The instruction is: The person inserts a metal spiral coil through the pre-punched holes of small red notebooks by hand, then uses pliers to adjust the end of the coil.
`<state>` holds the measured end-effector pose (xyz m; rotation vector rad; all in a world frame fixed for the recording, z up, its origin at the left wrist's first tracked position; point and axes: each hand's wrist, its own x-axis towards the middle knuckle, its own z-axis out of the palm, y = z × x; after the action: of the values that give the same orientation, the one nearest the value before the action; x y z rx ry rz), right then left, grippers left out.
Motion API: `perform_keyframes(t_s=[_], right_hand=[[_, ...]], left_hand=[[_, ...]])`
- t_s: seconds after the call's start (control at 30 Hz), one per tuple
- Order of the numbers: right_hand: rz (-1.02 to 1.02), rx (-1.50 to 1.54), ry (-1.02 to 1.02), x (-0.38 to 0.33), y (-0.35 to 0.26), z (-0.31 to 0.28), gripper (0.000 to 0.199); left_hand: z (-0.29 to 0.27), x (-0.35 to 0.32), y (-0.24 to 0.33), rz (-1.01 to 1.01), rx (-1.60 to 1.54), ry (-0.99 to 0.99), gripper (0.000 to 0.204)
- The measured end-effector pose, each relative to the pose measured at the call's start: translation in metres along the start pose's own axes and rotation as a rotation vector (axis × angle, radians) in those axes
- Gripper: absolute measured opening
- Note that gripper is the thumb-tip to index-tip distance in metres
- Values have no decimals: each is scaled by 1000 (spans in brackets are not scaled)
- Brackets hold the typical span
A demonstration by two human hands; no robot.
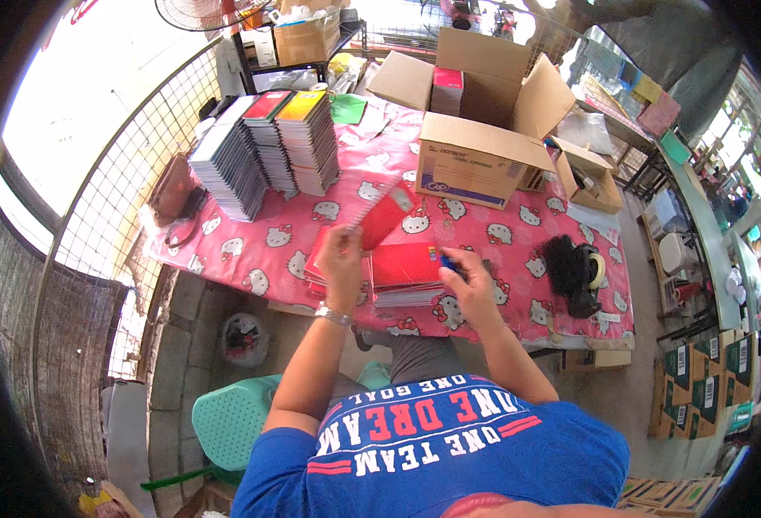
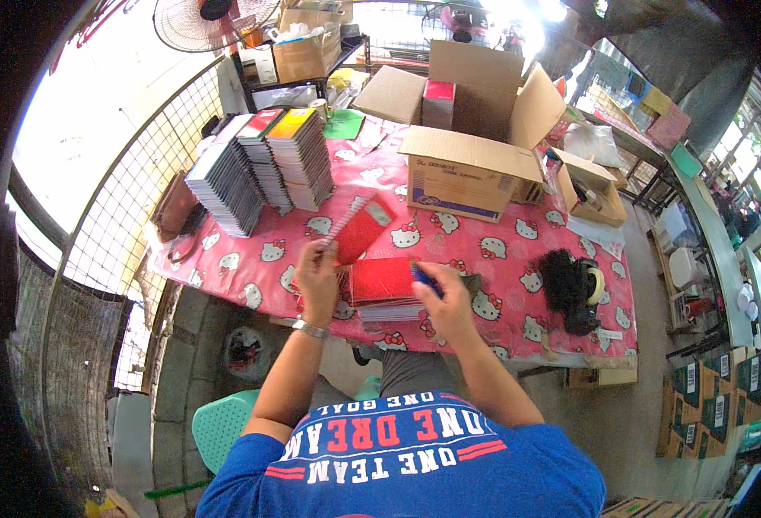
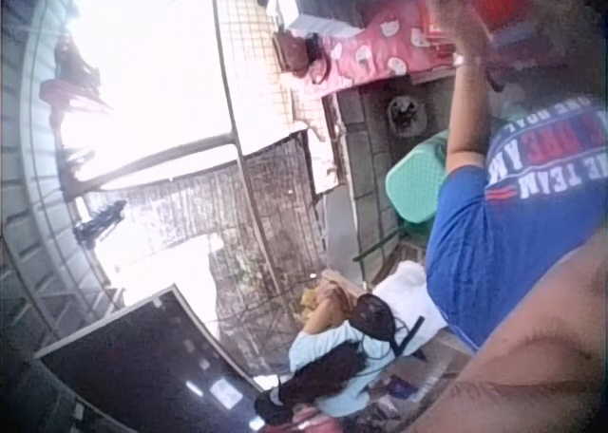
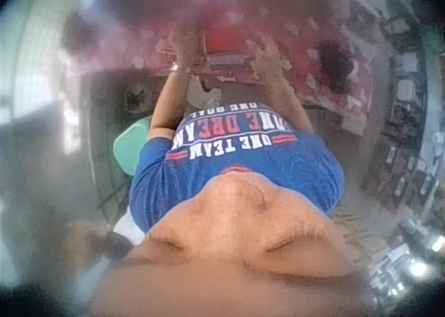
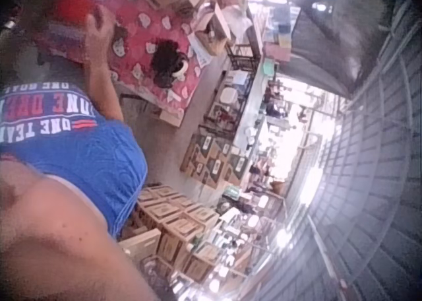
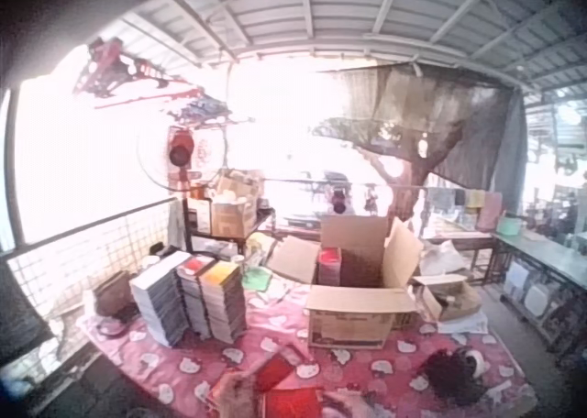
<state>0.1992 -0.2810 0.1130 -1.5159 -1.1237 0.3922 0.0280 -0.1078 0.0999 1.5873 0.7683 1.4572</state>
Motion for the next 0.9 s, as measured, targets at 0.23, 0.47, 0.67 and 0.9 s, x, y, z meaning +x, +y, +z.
perform_keyframes(t_s=[0.23,0.47,0.67,0.9], right_hand=[[12,-708,-117,-69,139,-27,37],[129,-1341,576,16,178,-172,22],[340,-1623,260,17,222,-241,19],[370,-1450,311,45,209,-250,19]], left_hand=[[-94,-3,-70,-293,395,132,24],[-94,-1,-60,-59,1010,10,28],[8,-15,26,566,625,-463,24],[40,-38,31,693,864,-903,19]])
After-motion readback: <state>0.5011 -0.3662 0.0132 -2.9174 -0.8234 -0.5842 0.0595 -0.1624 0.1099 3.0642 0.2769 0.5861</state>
